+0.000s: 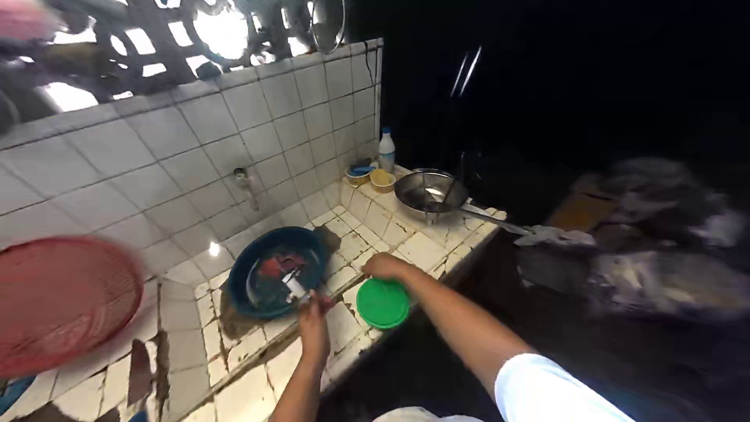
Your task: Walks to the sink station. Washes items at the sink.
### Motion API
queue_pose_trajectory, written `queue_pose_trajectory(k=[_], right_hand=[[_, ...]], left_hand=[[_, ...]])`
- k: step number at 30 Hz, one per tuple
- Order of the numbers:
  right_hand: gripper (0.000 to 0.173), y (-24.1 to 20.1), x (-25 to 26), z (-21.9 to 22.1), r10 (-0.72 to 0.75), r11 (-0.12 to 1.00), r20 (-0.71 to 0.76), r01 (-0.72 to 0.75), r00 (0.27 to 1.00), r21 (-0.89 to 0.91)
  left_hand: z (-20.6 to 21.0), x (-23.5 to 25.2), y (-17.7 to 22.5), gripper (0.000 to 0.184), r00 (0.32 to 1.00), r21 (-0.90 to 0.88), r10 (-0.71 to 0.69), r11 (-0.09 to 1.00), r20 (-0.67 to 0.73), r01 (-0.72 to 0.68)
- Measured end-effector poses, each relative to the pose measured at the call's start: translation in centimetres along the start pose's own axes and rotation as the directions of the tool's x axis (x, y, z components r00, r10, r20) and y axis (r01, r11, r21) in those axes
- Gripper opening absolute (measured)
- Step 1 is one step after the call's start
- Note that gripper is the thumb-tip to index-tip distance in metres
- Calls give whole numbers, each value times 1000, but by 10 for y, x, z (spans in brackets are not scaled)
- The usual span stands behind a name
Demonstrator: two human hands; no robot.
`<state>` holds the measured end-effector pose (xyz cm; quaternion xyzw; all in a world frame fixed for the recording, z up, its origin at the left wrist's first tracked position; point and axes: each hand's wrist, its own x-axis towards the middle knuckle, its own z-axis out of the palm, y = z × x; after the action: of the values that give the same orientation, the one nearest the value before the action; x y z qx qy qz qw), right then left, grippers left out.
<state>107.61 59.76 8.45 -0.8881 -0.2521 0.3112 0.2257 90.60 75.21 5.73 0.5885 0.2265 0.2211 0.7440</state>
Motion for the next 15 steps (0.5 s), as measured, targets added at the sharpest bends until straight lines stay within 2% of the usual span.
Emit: queue_pose_trajectory(k=[2, 4, 8, 12, 15], right_hand=[[60, -27, -1, 15, 121, 989, -32, -124, 992, -81], [57, -34, 5, 32, 145, 984, -83, -152, 986, -89], [50, -38, 24, 27, 62, 995, -71, -66, 996, -68], [48, -49, 37, 25, -8, 998, -89, 3, 996, -57], [50, -48, 42, 28, -42, 997, -69, 37, 997, -64]], left_hand=[[16, 22, -15, 41, 1000, 58, -18, 998, 17, 17], [26, 33, -27, 45, 998, 67, -55, 996, 27, 53], [36, 32, -45, 55, 988, -15, -147, 989, 54, 148], [56, 25, -55, 55, 971, -204, -229, 956, -67, 211], [60, 25, -68, 52, 952, -285, -253, 938, -169, 199]])
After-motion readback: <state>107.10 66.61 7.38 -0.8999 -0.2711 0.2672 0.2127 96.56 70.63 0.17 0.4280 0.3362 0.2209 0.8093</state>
